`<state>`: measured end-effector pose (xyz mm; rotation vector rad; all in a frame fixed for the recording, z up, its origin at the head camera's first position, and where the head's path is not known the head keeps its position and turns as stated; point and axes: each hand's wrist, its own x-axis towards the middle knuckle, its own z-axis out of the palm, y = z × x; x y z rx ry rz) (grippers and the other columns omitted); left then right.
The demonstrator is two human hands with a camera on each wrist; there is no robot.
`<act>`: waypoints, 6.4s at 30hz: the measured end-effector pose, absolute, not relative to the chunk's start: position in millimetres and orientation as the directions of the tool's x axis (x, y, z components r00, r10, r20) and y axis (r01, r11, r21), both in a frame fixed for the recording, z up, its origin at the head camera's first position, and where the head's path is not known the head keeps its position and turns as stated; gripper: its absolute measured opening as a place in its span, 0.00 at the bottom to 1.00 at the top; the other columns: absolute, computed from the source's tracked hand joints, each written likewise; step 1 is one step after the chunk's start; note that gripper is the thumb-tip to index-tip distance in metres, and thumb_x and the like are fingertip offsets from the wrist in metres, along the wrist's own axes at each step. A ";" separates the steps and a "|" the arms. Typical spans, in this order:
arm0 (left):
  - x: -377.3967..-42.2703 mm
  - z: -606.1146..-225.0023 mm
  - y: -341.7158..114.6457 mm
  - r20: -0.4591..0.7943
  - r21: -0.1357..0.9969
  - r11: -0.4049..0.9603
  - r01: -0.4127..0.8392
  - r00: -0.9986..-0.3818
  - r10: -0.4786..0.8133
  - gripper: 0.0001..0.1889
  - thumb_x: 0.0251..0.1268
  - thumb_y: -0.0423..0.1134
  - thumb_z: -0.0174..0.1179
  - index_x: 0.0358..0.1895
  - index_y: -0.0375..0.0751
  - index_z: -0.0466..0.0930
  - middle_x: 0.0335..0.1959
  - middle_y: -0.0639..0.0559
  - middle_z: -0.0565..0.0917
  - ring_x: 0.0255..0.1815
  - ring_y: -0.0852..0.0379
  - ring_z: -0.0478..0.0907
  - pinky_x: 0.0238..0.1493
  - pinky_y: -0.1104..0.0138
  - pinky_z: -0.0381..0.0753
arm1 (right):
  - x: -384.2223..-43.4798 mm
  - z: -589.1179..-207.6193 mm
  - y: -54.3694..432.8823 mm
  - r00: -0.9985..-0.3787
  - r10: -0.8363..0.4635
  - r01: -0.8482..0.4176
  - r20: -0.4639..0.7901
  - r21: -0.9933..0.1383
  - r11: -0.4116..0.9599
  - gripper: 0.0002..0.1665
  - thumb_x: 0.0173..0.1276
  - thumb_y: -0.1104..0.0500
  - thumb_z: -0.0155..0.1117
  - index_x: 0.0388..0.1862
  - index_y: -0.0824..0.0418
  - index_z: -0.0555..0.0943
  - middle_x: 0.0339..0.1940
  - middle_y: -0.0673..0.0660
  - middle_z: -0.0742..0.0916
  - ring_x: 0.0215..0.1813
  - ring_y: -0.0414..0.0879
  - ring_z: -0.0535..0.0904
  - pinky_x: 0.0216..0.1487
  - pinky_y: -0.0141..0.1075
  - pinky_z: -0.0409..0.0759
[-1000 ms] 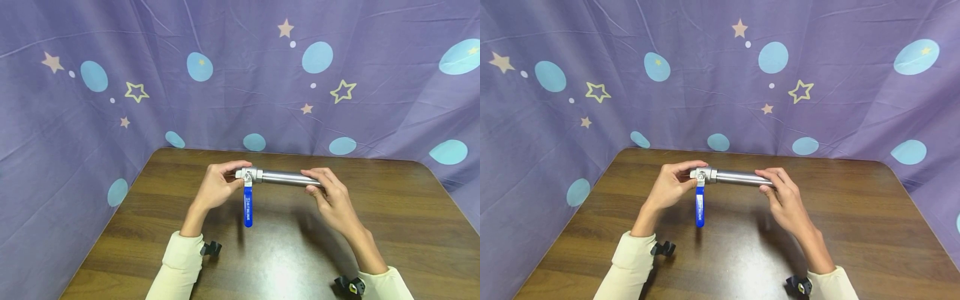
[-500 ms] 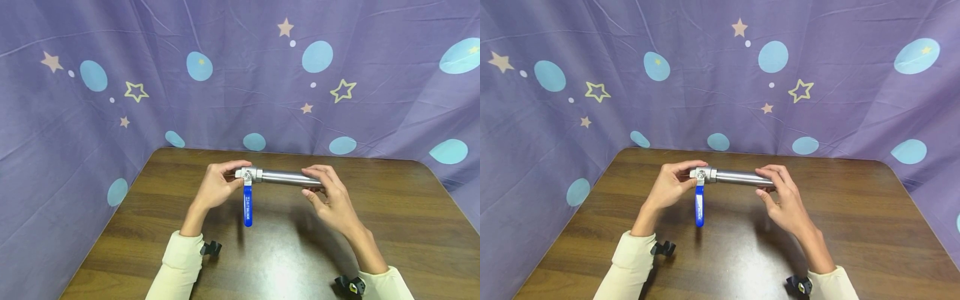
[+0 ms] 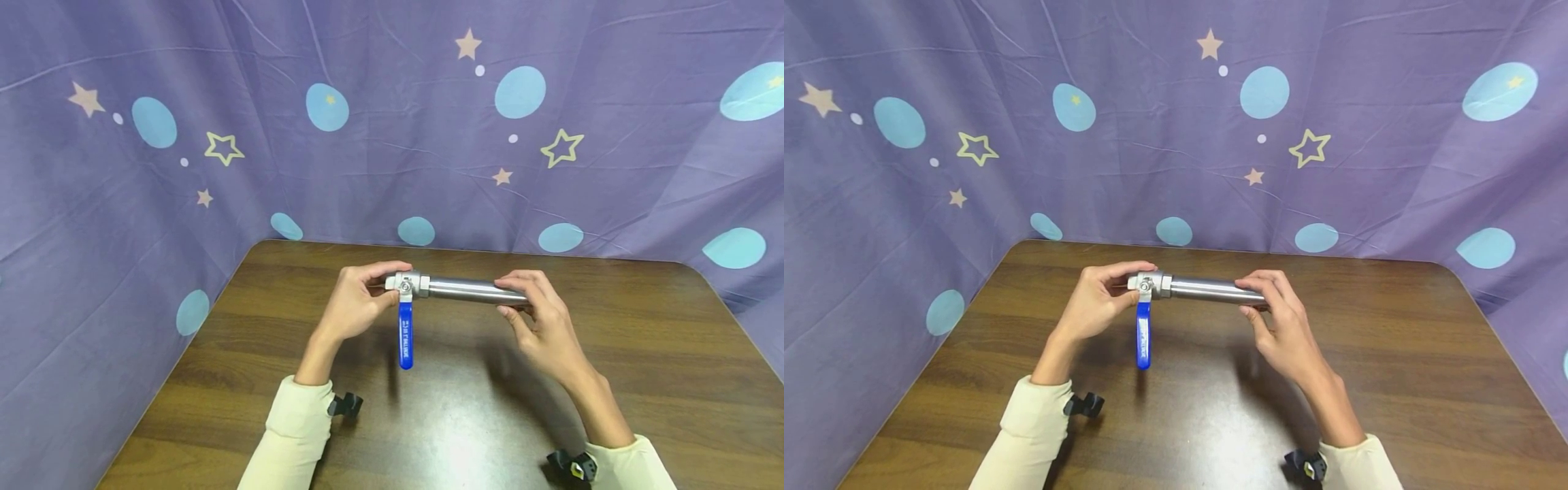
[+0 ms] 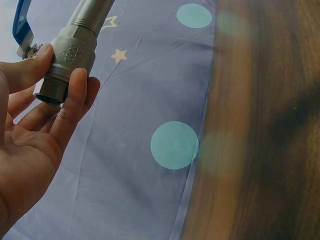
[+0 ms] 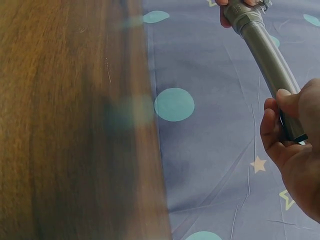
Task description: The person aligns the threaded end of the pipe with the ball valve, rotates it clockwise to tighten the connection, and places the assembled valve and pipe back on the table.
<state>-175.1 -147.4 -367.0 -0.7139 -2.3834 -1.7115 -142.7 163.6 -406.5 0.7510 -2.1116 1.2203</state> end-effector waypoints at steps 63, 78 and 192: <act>-175.4 -365.8 -147.9 0.374 0.855 0.251 0.453 -0.875 0.307 0.24 0.58 0.17 0.67 0.60 0.32 0.87 0.53 0.34 0.91 0.41 0.52 0.90 0.46 0.65 0.93 | -141.9 -405.9 162.0 -0.670 -0.155 -0.718 0.726 -0.581 0.384 0.27 0.59 0.83 0.72 0.57 0.69 0.86 0.56 0.64 0.85 0.56 0.32 0.82 0.55 0.19 0.84; -174.9 -366.0 -147.9 0.372 0.854 0.256 0.453 -0.875 0.309 0.25 0.58 0.17 0.68 0.60 0.32 0.87 0.53 0.34 0.91 0.41 0.51 0.90 0.44 0.65 0.93 | -140.5 -404.3 164.7 -0.701 -0.156 -0.682 0.696 -0.591 0.430 0.30 0.60 0.81 0.73 0.62 0.65 0.86 0.53 0.60 0.88 0.48 0.30 0.82 0.50 0.16 0.82; -175.4 -368.2 -148.6 0.367 0.857 0.262 0.444 -0.883 0.294 0.24 0.57 0.17 0.68 0.59 0.33 0.88 0.53 0.35 0.91 0.41 0.49 0.90 0.44 0.67 0.92 | -141.9 -407.1 167.2 -0.699 -0.204 -0.685 0.685 -0.559 0.467 0.30 0.63 0.78 0.72 0.64 0.65 0.85 0.56 0.60 0.87 0.49 0.30 0.82 0.48 0.16 0.80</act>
